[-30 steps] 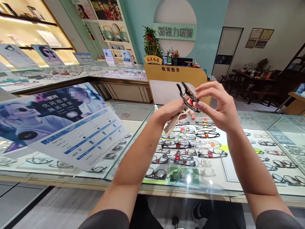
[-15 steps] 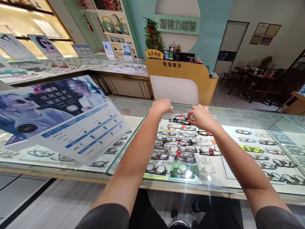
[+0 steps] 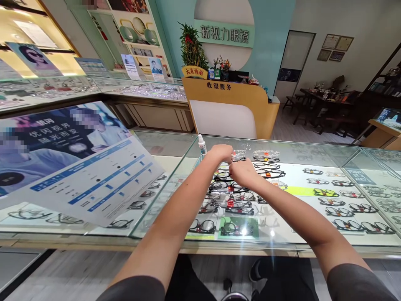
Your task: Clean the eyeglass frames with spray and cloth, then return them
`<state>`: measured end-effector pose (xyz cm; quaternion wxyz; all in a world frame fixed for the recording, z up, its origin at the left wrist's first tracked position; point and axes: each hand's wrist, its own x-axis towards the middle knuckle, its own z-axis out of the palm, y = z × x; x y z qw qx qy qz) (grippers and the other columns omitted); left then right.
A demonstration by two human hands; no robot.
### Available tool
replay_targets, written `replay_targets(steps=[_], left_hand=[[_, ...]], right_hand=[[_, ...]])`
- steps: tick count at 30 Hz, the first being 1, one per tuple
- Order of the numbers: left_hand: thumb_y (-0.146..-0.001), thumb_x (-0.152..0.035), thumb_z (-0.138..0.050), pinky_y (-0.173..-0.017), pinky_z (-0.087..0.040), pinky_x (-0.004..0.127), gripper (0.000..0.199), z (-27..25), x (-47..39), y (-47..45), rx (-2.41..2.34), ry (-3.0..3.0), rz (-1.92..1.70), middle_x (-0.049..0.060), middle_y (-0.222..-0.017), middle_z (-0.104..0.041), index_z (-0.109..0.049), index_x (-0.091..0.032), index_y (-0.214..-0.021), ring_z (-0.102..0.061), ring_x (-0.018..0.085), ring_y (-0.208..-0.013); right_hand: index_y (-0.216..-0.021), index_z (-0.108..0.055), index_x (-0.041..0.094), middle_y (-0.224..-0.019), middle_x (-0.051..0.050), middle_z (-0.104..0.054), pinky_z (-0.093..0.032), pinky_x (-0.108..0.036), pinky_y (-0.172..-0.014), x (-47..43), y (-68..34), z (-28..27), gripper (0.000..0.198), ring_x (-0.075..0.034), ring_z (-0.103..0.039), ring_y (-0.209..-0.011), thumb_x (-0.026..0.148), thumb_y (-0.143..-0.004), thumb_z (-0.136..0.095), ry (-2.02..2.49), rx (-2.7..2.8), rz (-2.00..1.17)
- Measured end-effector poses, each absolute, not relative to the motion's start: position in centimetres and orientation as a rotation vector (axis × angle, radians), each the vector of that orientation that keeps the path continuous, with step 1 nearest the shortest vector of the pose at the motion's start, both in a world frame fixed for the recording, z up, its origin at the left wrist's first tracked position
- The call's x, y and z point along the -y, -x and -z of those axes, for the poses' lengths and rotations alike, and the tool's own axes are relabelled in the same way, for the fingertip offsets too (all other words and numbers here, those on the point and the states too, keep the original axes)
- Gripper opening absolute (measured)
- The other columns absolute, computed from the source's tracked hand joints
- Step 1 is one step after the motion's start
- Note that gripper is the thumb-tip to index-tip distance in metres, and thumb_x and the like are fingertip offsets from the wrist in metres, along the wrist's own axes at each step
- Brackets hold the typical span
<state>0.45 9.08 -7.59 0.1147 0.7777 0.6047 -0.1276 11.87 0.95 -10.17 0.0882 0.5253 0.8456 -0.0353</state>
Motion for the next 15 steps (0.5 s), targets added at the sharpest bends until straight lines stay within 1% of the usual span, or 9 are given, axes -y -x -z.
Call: replay_targets(steps=[3,6,10,12,15], left_hand=[[-0.07,-0.026,-0.083,-0.084,-0.057,0.032,0.044,7.9,-9.3,-0.4,-1.748,-2.273,0.397,0.015,-0.12,-0.083,-0.085,-0.024,-0.114,-0.078,0.031,-0.103],[-0.066,-0.027,-0.085,-0.08,-0.056,0.032,0.047,8.1,-9.3,-0.4,-1.742,-2.256,0.414,0.015,-0.113,-0.084,-0.085,-0.024,-0.112,-0.078,0.031,-0.096],[-0.062,-0.027,-0.086,-0.076,-0.055,0.033,0.044,8.0,-9.1,-0.5,-1.741,-2.262,0.394,0.017,-0.108,-0.084,-0.086,-0.022,-0.106,-0.078,0.032,-0.094],[-0.062,-0.026,-0.085,-0.076,-0.054,0.033,0.043,7.8,-8.9,-0.5,-1.74,-2.278,0.357,0.017,-0.108,-0.084,-0.086,-0.022,-0.105,-0.077,0.032,-0.095],[-0.063,-0.022,-0.08,-0.075,-0.051,0.032,0.041,7.2,-8.7,-0.2,-1.746,-2.3,0.268,0.016,-0.108,-0.084,-0.086,-0.022,-0.104,-0.076,0.031,-0.092]], right_hand=[[-0.12,-0.08,0.016,-0.115,-0.018,-0.085,-0.04,-0.041,-0.106,-1.0,-11.9,10.2,0.03,-0.028,-0.076,-0.118,0.016,-0.104,-0.054,-1.562,-2.519,0.116],[-0.12,-0.079,0.017,-0.115,-0.017,-0.085,-0.041,-0.041,-0.104,-1.1,-12.0,10.3,0.03,-0.028,-0.077,-0.116,0.017,-0.104,-0.054,-1.57,-2.522,0.126],[-0.123,-0.077,0.019,-0.118,-0.016,-0.084,-0.043,-0.041,-0.104,-1.2,-12.0,10.3,0.028,-0.029,-0.077,-0.118,0.021,-0.104,-0.057,-1.584,-2.532,0.128],[-0.127,-0.074,0.018,-0.12,-0.016,-0.084,-0.045,-0.04,-0.101,-1.0,-12.0,10.0,0.029,-0.03,-0.077,-0.119,0.023,-0.103,-0.06,-1.594,-2.542,0.123],[-0.133,-0.068,0.017,-0.118,-0.015,-0.084,-0.048,-0.038,-0.093,-0.2,-12.2,8.6,0.034,-0.029,-0.078,-0.115,0.021,-0.101,-0.06,-1.617,-2.568,0.102]])
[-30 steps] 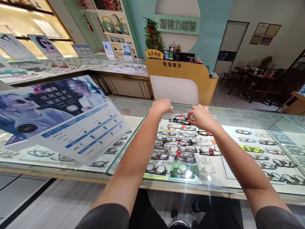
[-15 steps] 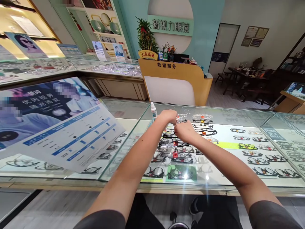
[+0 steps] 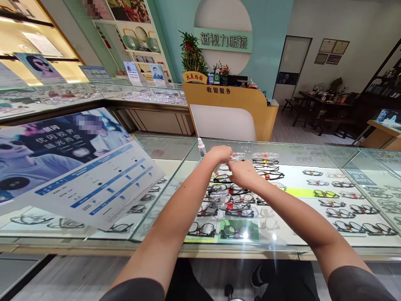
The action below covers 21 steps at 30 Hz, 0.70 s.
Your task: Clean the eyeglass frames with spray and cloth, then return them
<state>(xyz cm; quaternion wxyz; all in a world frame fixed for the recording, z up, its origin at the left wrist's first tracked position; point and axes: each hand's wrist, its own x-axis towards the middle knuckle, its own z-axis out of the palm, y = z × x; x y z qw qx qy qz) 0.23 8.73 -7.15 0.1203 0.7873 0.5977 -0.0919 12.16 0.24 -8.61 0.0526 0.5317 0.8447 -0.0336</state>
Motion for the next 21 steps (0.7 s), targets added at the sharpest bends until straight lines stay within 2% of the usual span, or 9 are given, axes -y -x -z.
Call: replay_targets(steps=[4,8,11,14,17,19,21], left_hand=[[-0.067,-0.024,-0.076,-0.068,-0.045,0.03,0.03,5.4,-8.2,0.8,-1.72,-2.311,0.101,0.011,-0.092,-0.083,-0.087,-0.021,-0.095,-0.07,0.025,-0.081],[-0.078,-0.037,-0.07,-0.066,-0.04,0.028,0.028,2.9,-6.7,2.2,-1.643,-2.337,-0.202,0.003,-0.085,-0.077,-0.085,-0.02,-0.095,-0.061,0.018,-0.078],[-0.075,-0.045,-0.071,-0.064,-0.035,0.029,0.03,1.7,-5.4,2.5,-1.478,-2.238,-0.627,0.001,-0.074,-0.066,-0.08,-0.018,-0.085,-0.051,0.015,-0.072],[-0.068,-0.051,-0.077,-0.063,-0.032,0.029,0.035,1.8,-4.2,1.6,-1.252,-2.026,-1.009,-0.002,-0.065,-0.054,-0.074,-0.016,-0.075,-0.042,0.013,-0.066],[-0.066,-0.055,-0.08,-0.063,-0.031,0.028,0.039,3.3,-3.0,0.1,-1.064,-1.828,-1.234,-0.004,-0.062,-0.047,-0.068,-0.018,-0.071,-0.037,0.012,-0.065],[-0.066,-0.055,-0.081,-0.063,-0.033,0.027,0.04,4.9,-2.3,-0.8,-0.981,-1.715,-1.318,-0.004,-0.063,-0.048,-0.067,-0.019,-0.072,-0.038,0.012,-0.065],[-0.066,-0.057,-0.082,-0.065,-0.036,0.027,0.042,6.5,-1.6,-1.5,-0.928,-1.619,-1.392,-0.003,-0.067,-0.054,-0.067,-0.019,-0.072,-0.042,0.013,-0.068]], right_hand=[[-0.128,-0.068,0.019,-0.114,-0.012,-0.084,-0.044,-0.035,-0.077,1.8,-13.2,5.2,0.03,-0.028,-0.078,-0.105,0.02,-0.1,-0.059,-1.628,-2.642,0.062],[-0.104,-0.072,0.023,-0.1,-0.006,-0.083,-0.034,-0.033,-0.066,3.8,-15.5,1.6,0.017,-0.024,-0.073,-0.09,0.017,-0.095,-0.059,-1.722,-2.786,0.052],[-0.088,-0.066,0.023,-0.087,-0.002,-0.076,-0.031,-0.031,-0.065,4.2,-17.2,0.9,0.008,-0.018,-0.063,-0.076,0.018,-0.093,-0.061,-1.914,-2.945,0.097],[-0.074,-0.056,0.022,-0.078,-0.001,-0.068,-0.029,-0.031,-0.065,3.6,-18.6,2.3,0.022,-0.016,-0.054,-0.071,0.025,-0.094,-0.064,-2.084,-3.016,0.164],[-0.07,-0.053,0.023,-0.071,0.001,-0.061,-0.032,-0.031,-0.067,2.9,-19.7,5.0,0.034,-0.015,-0.05,-0.069,0.039,-0.098,-0.063,-2.184,-3.181,0.504],[-0.08,-0.063,0.022,-0.071,0.002,-0.06,-0.036,-0.031,-0.068,2.5,-20.2,6.8,0.033,-0.016,-0.05,-0.069,0.05,-0.096,-0.064,-2.113,-3.339,0.957],[-0.089,-0.069,0.022,-0.071,0.002,-0.059,-0.039,-0.032,-0.068,2.2,-20.4,8.3,0.041,-0.016,-0.05,-0.068,0.062,-0.092,-0.068,-1.993,-3.425,1.353]])
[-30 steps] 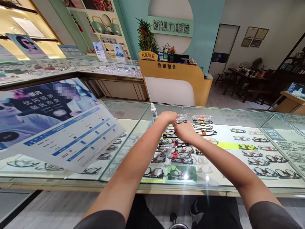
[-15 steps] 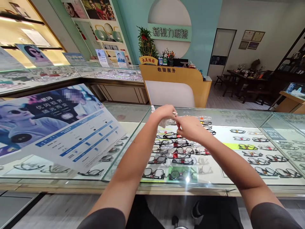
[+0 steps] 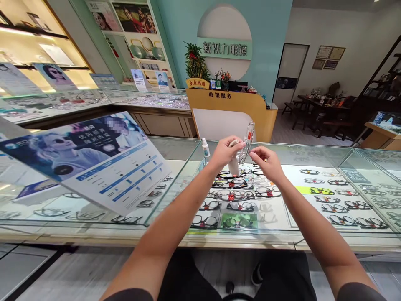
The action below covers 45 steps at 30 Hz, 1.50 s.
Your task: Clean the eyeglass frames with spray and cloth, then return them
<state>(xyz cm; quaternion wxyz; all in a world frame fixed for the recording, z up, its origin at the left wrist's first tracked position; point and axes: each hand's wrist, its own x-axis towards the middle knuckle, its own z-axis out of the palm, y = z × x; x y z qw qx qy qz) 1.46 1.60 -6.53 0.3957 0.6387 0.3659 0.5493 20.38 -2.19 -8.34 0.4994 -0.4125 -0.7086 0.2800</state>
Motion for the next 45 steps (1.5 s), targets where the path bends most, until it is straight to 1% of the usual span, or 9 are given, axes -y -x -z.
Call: replay_targets(steps=[8,15,21,26,28,32,36,41,45], left_hand=[[-0.068,-0.059,-0.087,-0.074,-0.047,0.029,0.045,11.0,-0.3,-1.6,-0.904,-1.545,-1.439,0.002,-0.085,-0.071,-0.071,-0.019,-0.078,-0.058,0.016,-0.079],[-0.068,-0.05,-0.095,-0.092,-0.058,0.037,0.046,12.0,-0.2,-0.6,-0.768,-1.583,-1.299,0.009,-0.109,-0.082,-0.076,-0.021,-0.098,-0.075,0.027,-0.108],[-0.074,-0.05,-0.093,-0.089,-0.061,0.036,0.045,12.5,0.0,-1.1,-0.728,-1.593,-1.338,0.01,-0.113,-0.084,-0.077,-0.021,-0.104,-0.077,0.026,-0.107],[-0.075,-0.054,-0.093,-0.092,-0.062,0.038,0.048,12.8,-0.2,-1.3,-0.784,-1.544,-1.403,0.012,-0.116,-0.083,-0.08,-0.019,-0.104,-0.078,0.026,-0.104],[-0.074,-0.055,-0.093,-0.094,-0.062,0.04,0.048,12.9,-0.4,-1.2,-0.808,-1.533,-1.409,0.012,-0.116,-0.083,-0.08,-0.019,-0.104,-0.078,0.027,-0.106],[-0.074,-0.056,-0.093,-0.096,-0.063,0.043,0.047,12.9,-0.3,-1.3,-0.832,-1.574,-1.42,0.012,-0.114,-0.083,-0.082,-0.019,-0.102,-0.079,0.027,-0.103],[-0.074,-0.057,-0.093,-0.095,-0.065,0.042,0.049,12.9,0.5,-1.9,-0.809,-1.596,-1.333,0.013,-0.114,-0.083,-0.083,-0.019,-0.104,-0.078,0.026,-0.103],[-0.067,-0.059,-0.096,-0.091,-0.066,0.04,0.055,13.0,1.2,-2.7,-0.799,-1.536,-1.284,0.012,-0.111,-0.083,-0.081,-0.019,-0.101,-0.078,0.027,-0.103],[-0.064,-0.058,-0.098,-0.09,-0.067,0.04,0.056,12.9,1.3,-2.9,-0.82,-1.515,-1.286,0.011,-0.111,-0.082,-0.08,-0.019,-0.1,-0.078,0.026,-0.101]], right_hand=[[-0.084,-0.068,0.022,-0.074,0.0,-0.061,-0.043,-0.033,-0.068,2.2,-19.7,11.2,0.051,-0.016,-0.051,-0.07,0.073,-0.086,-0.075,0.851,1.609,-0.772],[-0.086,-0.071,0.022,-0.075,0.001,-0.061,-0.043,-0.033,-0.068,2.7,-20.2,11.4,0.05,-0.015,-0.05,-0.069,0.072,-0.086,-0.077,0.804,1.581,-0.858],[-0.084,-0.073,0.022,-0.078,0.0,-0.067,-0.046,-0.032,-0.067,3.0,-20.3,11.0,0.044,-0.015,-0.055,-0.069,0.065,-0.086,-0.08,0.819,1.521,-0.85],[-0.091,-0.07,0.021,-0.055,0.005,-0.061,-0.039,-0.029,-0.05,3.3,-20.5,10.7,0.039,-0.012,-0.047,-0.046,0.06,-0.09,-0.075,0.928,1.408,-0.832],[-0.095,-0.07,0.021,-0.057,0.002,-0.067,-0.043,-0.03,-0.049,3.2,-20.9,10.6,0.037,-0.014,-0.052,-0.045,0.057,-0.094,-0.07,1.003,1.352,-0.7],[-0.116,-0.067,0.022,-0.105,-0.011,-0.083,-0.057,-0.035,-0.067,2.7,-22.1,10.5,0.03,-0.021,-0.076,-0.081,0.046,-0.098,-0.064,1.054,1.324,-0.302],[-0.135,-0.049,0.028,-0.148,-0.016,-0.066,-0.06,-0.042,-0.084,2.1,-22.7,11.0,0.053,-0.027,-0.073,-0.114,0.046,-0.092,-0.075,0.999,1.372,-0.053],[-0.137,-0.044,0.029,-0.159,-0.018,-0.048,-0.056,-0.055,-0.106,1.6,-22.3,12.4,0.065,-0.037,-0.048,-0.15,0.056,-0.09,-0.078,0.991,1.548,0.102],[-0.145,-0.043,0.029,-0.159,-0.019,-0.045,-0.052,-0.062,-0.113,1.4,-22.2,12.7,0.067,-0.038,-0.047,-0.151,0.056,-0.093,-0.075,1.011,1.6,0.147]])
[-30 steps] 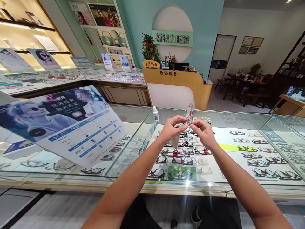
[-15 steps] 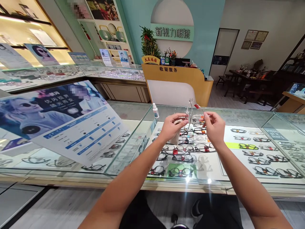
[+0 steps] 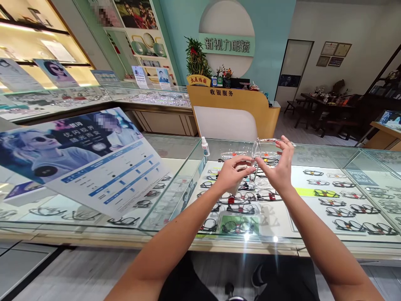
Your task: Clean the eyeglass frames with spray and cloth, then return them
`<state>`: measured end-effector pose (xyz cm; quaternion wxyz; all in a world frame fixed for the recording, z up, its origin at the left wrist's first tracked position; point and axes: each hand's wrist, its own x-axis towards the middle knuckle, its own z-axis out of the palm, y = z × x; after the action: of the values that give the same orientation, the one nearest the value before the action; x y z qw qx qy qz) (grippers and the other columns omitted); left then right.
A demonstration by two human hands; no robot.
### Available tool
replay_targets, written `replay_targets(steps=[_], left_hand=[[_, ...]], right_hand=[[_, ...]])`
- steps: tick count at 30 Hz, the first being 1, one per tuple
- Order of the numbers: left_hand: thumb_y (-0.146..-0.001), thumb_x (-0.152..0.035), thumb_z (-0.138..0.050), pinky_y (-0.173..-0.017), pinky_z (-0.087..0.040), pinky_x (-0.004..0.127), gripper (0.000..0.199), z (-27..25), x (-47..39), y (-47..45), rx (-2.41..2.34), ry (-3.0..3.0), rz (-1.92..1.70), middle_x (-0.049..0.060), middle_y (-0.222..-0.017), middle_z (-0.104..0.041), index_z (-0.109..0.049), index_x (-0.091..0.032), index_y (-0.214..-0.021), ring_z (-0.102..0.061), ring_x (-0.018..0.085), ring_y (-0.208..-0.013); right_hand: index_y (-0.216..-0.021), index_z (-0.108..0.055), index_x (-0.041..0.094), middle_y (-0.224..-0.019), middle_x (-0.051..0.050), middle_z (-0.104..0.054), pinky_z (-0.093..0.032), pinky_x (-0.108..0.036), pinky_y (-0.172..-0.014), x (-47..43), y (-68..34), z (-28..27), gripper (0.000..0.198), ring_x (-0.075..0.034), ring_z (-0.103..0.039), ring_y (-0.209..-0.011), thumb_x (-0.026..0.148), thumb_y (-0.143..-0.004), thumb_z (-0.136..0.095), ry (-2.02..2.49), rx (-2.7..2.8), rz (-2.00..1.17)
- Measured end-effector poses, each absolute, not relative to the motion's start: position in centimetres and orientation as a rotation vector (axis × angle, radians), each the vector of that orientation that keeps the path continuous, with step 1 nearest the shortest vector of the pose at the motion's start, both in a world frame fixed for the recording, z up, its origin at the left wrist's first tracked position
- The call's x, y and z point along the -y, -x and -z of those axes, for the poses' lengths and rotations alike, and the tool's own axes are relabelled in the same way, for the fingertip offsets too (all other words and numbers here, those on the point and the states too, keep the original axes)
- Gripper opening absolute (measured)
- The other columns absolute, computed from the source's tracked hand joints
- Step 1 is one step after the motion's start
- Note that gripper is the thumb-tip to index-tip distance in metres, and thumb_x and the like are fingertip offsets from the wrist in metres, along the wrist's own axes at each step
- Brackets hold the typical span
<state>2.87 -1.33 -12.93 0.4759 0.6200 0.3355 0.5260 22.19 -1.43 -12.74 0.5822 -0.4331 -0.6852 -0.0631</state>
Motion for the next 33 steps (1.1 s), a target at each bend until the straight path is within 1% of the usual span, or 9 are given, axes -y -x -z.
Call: replay_targets(steps=[2,5,9,14,19,22,28,31,33], left_hand=[[-0.064,-0.058,-0.098,-0.089,-0.067,0.041,0.056,12.9,1.4,-2.9,-0.813,-1.506,-1.287,0.011,-0.111,-0.082,-0.08,-0.019,-0.1,-0.079,0.027,-0.101],[-0.067,-0.059,-0.097,-0.09,-0.067,0.043,0.055,13.0,1.4,-2.8,-0.796,-1.5,-1.291,0.012,-0.111,-0.082,-0.079,-0.019,-0.1,-0.079,0.028,-0.103],[-0.069,-0.063,-0.095,-0.089,-0.067,0.042,0.057,13.3,1.2,-2.7,-0.785,-1.527,-1.316,0.012,-0.113,-0.082,-0.079,-0.019,-0.102,-0.079,0.027,-0.102],[-0.068,-0.063,-0.095,-0.09,-0.066,0.041,0.058,13.4,1.0,-2.8,-0.808,-1.511,-1.351,0.013,-0.115,-0.081,-0.08,-0.019,-0.102,-0.079,0.027,-0.102],[-0.068,-0.061,-0.095,-0.093,-0.065,0.041,0.055,13.2,1.0,-2.7,-0.834,-1.504,-1.377,0.013,-0.114,-0.082,-0.08,-0.018,-0.1,-0.079,0.027,-0.102],[-0.069,-0.059,-0.095,-0.092,-0.064,0.04,0.054,12.9,0.8,-2.4,-0.856,-1.489,-1.451,0.012,-0.111,-0.082,-0.079,-0.018,-0.099,-0.079,0.026,-0.101],[-0.074,-0.059,-0.092,-0.088,-0.063,0.037,0.05,12.1,0.7,-1.7,-0.935,-1.418,-1.658,0.01,-0.113,-0.083,-0.077,-0.019,-0.101,-0.079,0.024,-0.097],[-0.075,-0.06,-0.091,-0.089,-0.063,0.037,0.051,11.9,0.7,-1.6,-0.934,-1.438,-1.673,0.011,-0.115,-0.082,-0.077,-0.02,-0.102,-0.079,0.024,-0.1],[-0.074,-0.062,-0.091,-0.09,-0.063,0.037,0.053,12.1,0.6,-1.6,-0.918,-1.467,-1.633,0.011,-0.114,-0.082,-0.077,-0.02,-0.103,-0.078,0.024,-0.1]], right_hand=[[-0.149,-0.043,0.029,-0.162,-0.02,-0.041,-0.051,-0.063,-0.116,1.5,-22.2,12.5,0.069,-0.038,-0.047,-0.151,0.057,-0.094,-0.073,1.041,1.612,0.136],[-0.154,-0.042,0.029,-0.162,-0.02,-0.042,-0.049,-0.063,-0.12,1.7,-22.2,12.2,0.068,-0.038,-0.044,-0.155,0.055,-0.097,-0.069,1.069,1.636,0.128],[-0.159,-0.043,0.029,-0.162,-0.019,-0.045,-0.046,-0.065,-0.123,1.7,-22.1,12.1,0.062,-0.038,-0.042,-0.157,0.042,-0.101,-0.061,1.054,1.652,0.091],[-0.161,-0.042,0.025,-0.158,-0.018,-0.052,-0.045,-0.065,-0.125,1.5,-22.1,12.1,0.064,-0.036,-0.048,-0.153,0.029,-0.098,-0.053,1.078,1.681,0.095],[-0.16,-0.044,0.021,-0.155,-0.018,-0.056,-0.043,-0.061,-0.127,1.3,-22.4,12.1,0.069,-0.034,-0.05,-0.15,0.016,-0.092,-0.049,1.097,1.695,0.088],[-0.155,-0.049,0.019,-0.155,-0.02,-0.056,-0.043,-0.062,-0.124,1.1,-22.4,12.3,0.066,-0.035,-0.051,-0.147,0.016,-0.089,-0.05,1.154,1.651,0.08],[-0.134,-0.064,0.023,-0.15,-0.018,-0.06,-0.045,-0.068,-0.114,0.9,-22.4,12.9,0.052,-0.04,-0.056,-0.135,0.022,-0.083,-0.056,1.341,1.626,-0.015],[-0.131,-0.066,0.023,-0.146,-0.018,-0.064,-0.047,-0.067,-0.111,1.2,-22.4,12.7,0.047,-0.04,-0.058,-0.133,0.025,-0.084,-0.059,1.38,1.652,-0.056],[-0.13,-0.066,0.023,-0.142,-0.017,-0.067,-0.048,-0.063,-0.112,1.7,-22.2,12.3,0.043,-0.038,-0.059,-0.132,0.027,-0.088,-0.06,1.291,1.691,-0.003]])
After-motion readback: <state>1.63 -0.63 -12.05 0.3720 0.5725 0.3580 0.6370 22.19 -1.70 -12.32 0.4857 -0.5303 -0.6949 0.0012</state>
